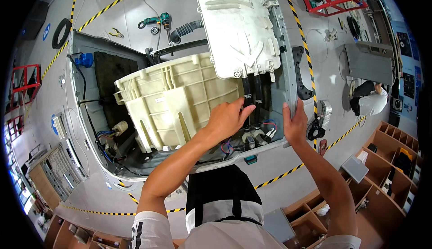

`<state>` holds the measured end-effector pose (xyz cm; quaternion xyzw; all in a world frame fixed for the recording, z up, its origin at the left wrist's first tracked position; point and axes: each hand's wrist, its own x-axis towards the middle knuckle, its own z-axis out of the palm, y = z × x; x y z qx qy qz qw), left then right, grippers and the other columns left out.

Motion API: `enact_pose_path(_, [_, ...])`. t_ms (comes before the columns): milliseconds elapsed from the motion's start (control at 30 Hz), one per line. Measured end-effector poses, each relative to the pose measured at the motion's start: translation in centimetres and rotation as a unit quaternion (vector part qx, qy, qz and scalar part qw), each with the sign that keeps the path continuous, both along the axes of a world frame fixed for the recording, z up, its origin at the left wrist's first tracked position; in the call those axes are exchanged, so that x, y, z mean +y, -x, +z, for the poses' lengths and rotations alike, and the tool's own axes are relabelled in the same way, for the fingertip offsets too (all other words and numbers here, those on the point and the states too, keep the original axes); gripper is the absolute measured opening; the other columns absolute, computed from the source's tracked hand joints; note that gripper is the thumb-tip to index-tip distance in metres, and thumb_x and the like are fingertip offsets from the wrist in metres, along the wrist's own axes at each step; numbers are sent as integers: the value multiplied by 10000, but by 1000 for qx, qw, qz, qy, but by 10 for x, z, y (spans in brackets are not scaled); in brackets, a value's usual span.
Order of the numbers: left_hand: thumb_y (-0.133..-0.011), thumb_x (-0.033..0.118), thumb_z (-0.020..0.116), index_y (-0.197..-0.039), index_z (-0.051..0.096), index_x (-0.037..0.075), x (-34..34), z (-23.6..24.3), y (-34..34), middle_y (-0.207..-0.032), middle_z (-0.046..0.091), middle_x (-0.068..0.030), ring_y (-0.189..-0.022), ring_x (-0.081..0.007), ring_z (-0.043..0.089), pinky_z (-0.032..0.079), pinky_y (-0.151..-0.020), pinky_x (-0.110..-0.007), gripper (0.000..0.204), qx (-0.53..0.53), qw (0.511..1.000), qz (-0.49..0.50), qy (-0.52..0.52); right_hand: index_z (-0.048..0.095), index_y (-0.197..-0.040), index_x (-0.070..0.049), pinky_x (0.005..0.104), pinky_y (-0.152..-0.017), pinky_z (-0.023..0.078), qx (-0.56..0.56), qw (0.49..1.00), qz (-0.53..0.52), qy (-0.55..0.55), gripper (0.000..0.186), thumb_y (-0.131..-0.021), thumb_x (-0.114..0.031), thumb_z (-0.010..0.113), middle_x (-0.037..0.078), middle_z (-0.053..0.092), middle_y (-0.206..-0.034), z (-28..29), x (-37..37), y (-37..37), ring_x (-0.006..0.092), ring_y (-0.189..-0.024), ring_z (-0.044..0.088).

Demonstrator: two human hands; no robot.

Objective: The person manipulates internal wiring and components of a disassembled washing machine, connecting a grey electronic control module to the wire harness by hand while seated on the floor.

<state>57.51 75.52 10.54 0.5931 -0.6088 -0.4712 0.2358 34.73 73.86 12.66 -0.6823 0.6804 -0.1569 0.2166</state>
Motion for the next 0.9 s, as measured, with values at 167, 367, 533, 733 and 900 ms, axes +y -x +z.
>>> enact_pose_path(167, [-880,425,566,-819,576,13,0,3,0,-600,611,-158,-574,-381,595,464,-539,-455,416,-42,999,-8,14,451,-1176,2,471,-780,448,-1,1000,-4,7,374,-911,-247,532,259,593,-992,-1,0,-2,444,-900,571])
enact_pose_path(367, [-868,495,545,-709,615,28,1,7,-5,-578,610,-138,-554,-349,607,471,-513,-434,498,-96,994,-39,22,456,-1195,-4,411,-771,464,25,999,-14,-14,375,-927,-255,525,234,617,-953,5,0,-6,394,-871,602])
enact_pose_path(533, [-882,497,514,-601,619,43,3,7,-3,-550,586,-157,-553,-365,593,476,-529,-437,545,-118,990,-73,35,457,-1177,-11,437,-711,463,1,1000,8,13,348,-915,-223,543,236,610,-903,3,0,-5,418,-817,596])
enact_pose_path(733, [-895,434,530,-587,614,30,5,0,-1,-538,566,-174,-546,-386,568,456,-526,-459,515,-69,995,-55,39,448,-1178,-10,455,-681,461,10,999,28,30,338,-910,-189,552,239,607,-882,2,-1,-3,432,-794,593])
enact_pose_path(900, [-890,421,542,-575,607,23,5,1,-2,-526,555,-176,-532,-386,558,449,-508,-450,512,-69,995,-55,54,441,-1187,-7,458,-677,460,17,999,28,27,347,-908,-181,552,242,605,-889,3,-1,-4,439,-796,589])
